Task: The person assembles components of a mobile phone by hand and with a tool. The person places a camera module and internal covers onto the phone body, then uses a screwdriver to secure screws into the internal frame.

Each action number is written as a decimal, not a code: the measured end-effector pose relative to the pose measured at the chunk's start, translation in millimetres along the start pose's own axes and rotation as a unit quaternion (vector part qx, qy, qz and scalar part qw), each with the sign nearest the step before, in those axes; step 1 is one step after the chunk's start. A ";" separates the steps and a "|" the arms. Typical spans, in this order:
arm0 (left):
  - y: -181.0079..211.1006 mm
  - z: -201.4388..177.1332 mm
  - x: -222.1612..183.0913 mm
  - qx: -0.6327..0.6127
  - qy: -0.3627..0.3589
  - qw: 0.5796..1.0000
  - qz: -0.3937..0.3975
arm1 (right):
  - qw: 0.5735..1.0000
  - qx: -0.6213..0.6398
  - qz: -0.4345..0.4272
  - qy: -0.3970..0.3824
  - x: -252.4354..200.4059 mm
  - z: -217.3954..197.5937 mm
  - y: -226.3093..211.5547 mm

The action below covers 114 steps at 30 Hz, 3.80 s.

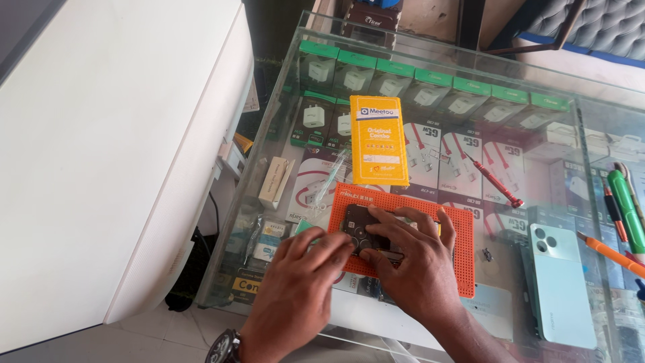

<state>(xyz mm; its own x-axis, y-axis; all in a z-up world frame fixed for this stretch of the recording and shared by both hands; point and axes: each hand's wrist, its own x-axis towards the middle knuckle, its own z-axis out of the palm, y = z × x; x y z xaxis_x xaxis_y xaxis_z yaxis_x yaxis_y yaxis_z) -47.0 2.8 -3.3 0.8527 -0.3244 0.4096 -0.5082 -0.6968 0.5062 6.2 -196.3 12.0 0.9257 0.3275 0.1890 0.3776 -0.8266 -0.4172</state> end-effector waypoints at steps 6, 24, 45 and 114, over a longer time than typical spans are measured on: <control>2.5 -7.1 2.2 0.017 -0.054 0.998 -0.008 | 1.000 -0.006 -0.008 -0.003 -0.3 1.0 0.4; -20.0 1.2 14.4 -0.017 0.025 0.999 0.011 | 0.999 -0.004 -0.036 0.009 -1.9 1.2 6.3; -15.5 -3.6 68.8 0.014 -0.136 0.990 0.038 | 1.000 0.013 -0.025 -0.001 -0.6 -4.2 3.2; -7.6 12.3 28.0 0.089 -0.138 0.984 0.069 | 0.996 -0.010 -0.027 0.087 -18.3 -55.3 74.0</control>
<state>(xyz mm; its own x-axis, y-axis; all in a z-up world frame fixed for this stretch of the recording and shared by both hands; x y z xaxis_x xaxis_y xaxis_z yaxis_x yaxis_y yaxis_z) -17.8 -8.9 -4.9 0.7901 -0.5681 0.2300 -0.6129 -0.7271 0.3095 16.1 -288.7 26.8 0.8864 0.2889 0.3617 0.4241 -0.8200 -0.3845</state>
